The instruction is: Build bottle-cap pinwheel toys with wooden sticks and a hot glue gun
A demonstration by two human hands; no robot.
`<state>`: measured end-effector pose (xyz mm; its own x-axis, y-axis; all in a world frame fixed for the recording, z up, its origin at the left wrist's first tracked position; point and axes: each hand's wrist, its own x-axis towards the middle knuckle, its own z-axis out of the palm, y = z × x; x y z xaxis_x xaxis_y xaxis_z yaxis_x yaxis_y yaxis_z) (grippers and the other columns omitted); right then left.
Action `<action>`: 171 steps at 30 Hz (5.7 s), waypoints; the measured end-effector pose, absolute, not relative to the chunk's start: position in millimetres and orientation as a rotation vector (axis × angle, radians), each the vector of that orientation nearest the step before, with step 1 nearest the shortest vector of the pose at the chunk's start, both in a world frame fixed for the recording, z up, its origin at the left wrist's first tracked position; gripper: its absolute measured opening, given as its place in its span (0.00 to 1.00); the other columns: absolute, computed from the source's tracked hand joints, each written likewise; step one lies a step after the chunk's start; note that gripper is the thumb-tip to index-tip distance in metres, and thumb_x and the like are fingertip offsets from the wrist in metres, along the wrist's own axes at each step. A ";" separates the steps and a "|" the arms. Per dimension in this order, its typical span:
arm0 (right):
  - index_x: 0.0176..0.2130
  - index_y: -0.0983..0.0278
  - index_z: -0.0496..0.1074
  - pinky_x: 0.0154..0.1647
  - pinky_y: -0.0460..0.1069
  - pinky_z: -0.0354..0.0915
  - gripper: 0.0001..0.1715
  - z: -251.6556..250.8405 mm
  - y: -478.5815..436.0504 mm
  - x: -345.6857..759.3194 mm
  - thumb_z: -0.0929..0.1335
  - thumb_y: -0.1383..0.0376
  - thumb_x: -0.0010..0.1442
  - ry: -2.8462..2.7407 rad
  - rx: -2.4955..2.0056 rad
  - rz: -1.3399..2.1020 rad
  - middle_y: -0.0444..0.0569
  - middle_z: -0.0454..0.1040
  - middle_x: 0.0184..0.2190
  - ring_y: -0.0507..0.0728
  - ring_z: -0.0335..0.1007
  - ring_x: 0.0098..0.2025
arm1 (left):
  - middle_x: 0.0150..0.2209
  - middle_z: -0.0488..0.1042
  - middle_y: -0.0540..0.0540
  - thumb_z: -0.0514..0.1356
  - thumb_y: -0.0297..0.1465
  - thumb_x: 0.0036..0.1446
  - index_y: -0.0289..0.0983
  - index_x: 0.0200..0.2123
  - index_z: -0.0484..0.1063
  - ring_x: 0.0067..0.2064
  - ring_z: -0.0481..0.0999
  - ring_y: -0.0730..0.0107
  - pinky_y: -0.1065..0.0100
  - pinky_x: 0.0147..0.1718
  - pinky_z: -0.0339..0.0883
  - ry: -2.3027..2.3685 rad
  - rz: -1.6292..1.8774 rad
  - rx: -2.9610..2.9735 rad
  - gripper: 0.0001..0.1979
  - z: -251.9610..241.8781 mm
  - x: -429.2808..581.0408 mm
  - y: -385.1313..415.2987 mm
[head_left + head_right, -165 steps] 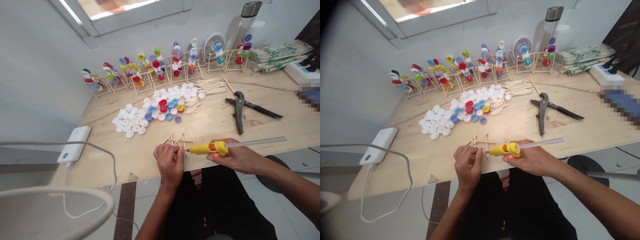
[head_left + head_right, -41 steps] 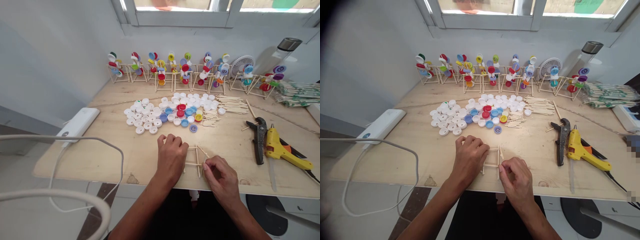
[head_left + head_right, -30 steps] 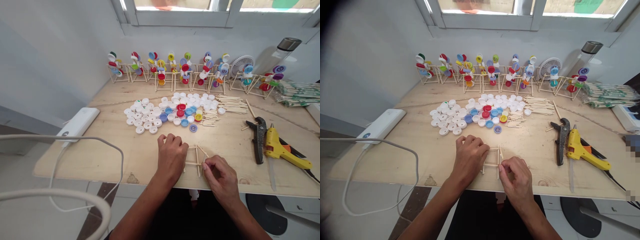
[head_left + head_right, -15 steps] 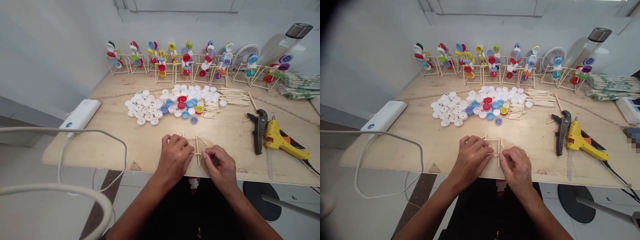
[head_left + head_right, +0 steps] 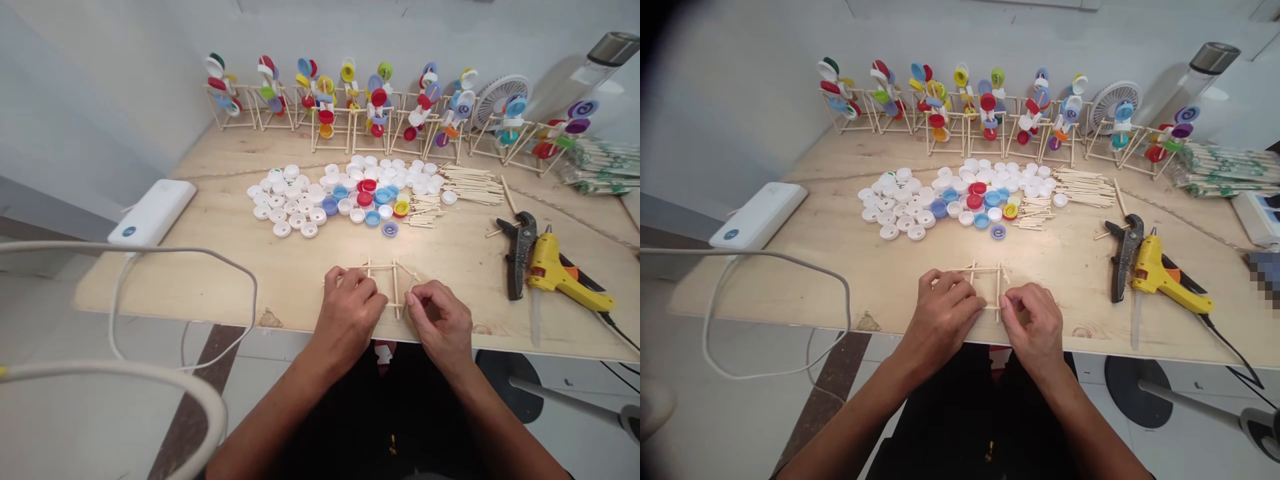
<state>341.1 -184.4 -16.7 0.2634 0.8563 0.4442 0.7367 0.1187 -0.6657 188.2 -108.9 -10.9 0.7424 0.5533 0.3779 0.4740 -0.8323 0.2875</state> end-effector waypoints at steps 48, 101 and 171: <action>0.30 0.62 0.65 0.31 0.50 0.57 0.07 -23.5 -185.8 342.1 0.64 0.68 0.62 -1.491 -1.622 0.151 0.43 0.67 0.24 0.54 0.63 0.27 | 0.60 0.63 0.41 0.48 0.36 0.62 0.36 0.57 0.62 0.63 0.56 0.56 0.46 0.62 0.37 1.213 0.603 2.871 0.22 -31.5 205.3 -129.6; 0.30 0.62 0.65 0.32 0.50 0.57 0.09 -25.0 -185.8 342.2 0.63 0.67 0.63 -1.477 -1.602 0.170 0.43 0.66 0.23 0.54 0.62 0.26 | 0.61 0.61 0.41 0.48 0.35 0.60 0.35 0.58 0.61 0.62 0.57 0.57 0.54 0.59 0.50 1.218 0.544 2.850 0.24 -35.4 206.9 -128.9; 0.29 0.61 0.65 0.31 0.50 0.58 0.10 -25.8 -190.0 345.4 0.63 0.64 0.63 -1.455 -1.661 0.130 0.42 0.66 0.22 0.54 0.63 0.25 | 0.26 0.76 0.51 0.52 0.35 0.56 0.40 0.27 0.69 0.31 0.74 0.67 0.62 0.39 0.64 1.599 0.755 2.164 0.10 -4.4 137.4 -95.6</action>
<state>345.4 -190.0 -25.8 0.3029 0.8367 0.4562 0.7424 0.0930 -0.6635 137.4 -95.6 -4.4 0.2231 0.9517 0.2111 0.7677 -0.3050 0.5636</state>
